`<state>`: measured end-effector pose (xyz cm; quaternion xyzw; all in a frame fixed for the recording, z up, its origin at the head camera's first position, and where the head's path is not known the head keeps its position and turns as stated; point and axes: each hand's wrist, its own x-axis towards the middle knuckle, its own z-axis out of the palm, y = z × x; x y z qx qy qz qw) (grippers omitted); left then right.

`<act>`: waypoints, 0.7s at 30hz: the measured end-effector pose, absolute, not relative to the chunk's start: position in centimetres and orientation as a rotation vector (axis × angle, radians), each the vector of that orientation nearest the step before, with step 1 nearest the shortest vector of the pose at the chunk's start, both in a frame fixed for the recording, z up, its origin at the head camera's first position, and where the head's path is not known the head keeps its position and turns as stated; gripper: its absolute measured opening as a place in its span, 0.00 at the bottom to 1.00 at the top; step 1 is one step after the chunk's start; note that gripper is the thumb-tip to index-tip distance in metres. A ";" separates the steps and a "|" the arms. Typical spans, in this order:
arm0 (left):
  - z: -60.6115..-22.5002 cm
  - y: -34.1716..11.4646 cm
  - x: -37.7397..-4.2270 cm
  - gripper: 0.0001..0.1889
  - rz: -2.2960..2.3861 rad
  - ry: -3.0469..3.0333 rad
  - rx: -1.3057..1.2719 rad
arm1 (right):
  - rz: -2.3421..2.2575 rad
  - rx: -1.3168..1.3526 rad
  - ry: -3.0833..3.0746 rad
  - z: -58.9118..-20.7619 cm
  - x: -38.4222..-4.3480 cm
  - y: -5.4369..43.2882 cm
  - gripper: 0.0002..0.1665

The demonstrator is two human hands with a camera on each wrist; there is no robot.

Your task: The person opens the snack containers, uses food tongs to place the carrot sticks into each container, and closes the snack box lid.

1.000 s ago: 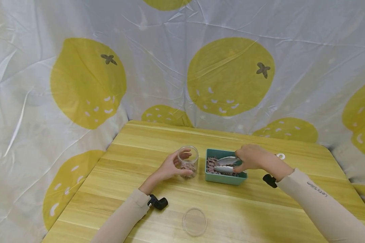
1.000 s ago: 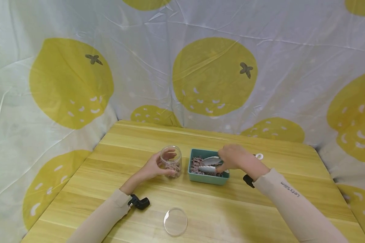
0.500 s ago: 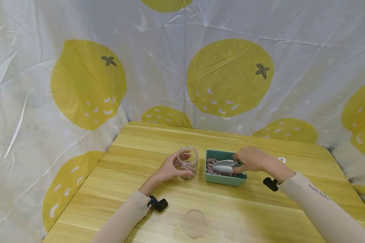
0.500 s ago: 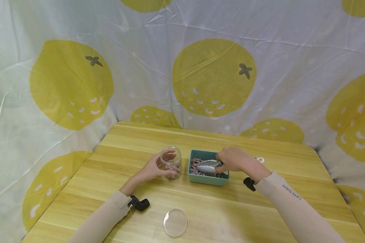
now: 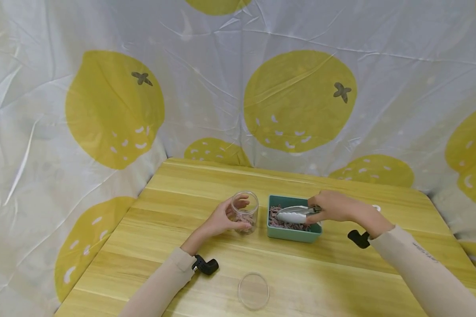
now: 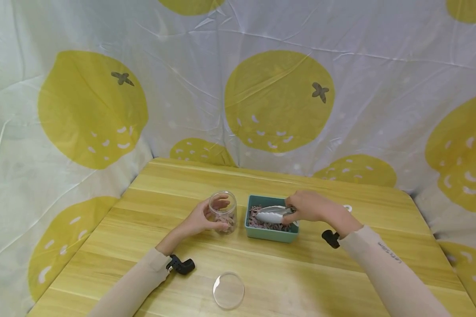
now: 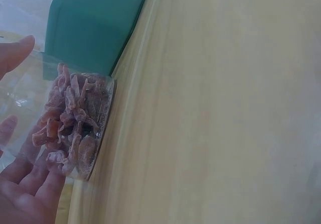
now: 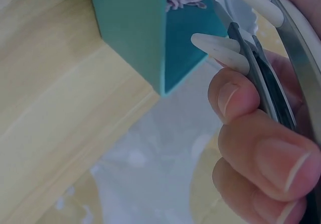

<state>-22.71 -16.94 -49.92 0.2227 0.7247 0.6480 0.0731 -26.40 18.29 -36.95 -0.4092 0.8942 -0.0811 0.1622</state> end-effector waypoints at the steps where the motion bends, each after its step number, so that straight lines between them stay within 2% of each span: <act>1: -49.9 -17.0 -22.7 0.41 1.951 2.174 0.666 | -0.240 -1.164 2.553 -36.7 -26.4 18.4 0.31; 4: -49.9 -16.9 -22.8 0.42 1.956 2.171 0.660 | -0.262 -1.168 2.556 -35.9 -26.2 18.5 0.31; 11: -50.0 -16.8 -22.7 0.43 1.950 2.179 0.647 | -0.347 -1.143 2.579 -34.2 -25.7 18.8 0.22; 18: -48.1 -16.6 -21.8 0.41 1.982 2.146 0.634 | -0.475 -1.135 2.581 -31.8 -25.4 18.4 0.19; 21: -48.7 -16.7 -22.2 0.41 1.983 2.152 0.647 | -0.494 -1.164 2.580 -31.0 -25.5 17.9 0.20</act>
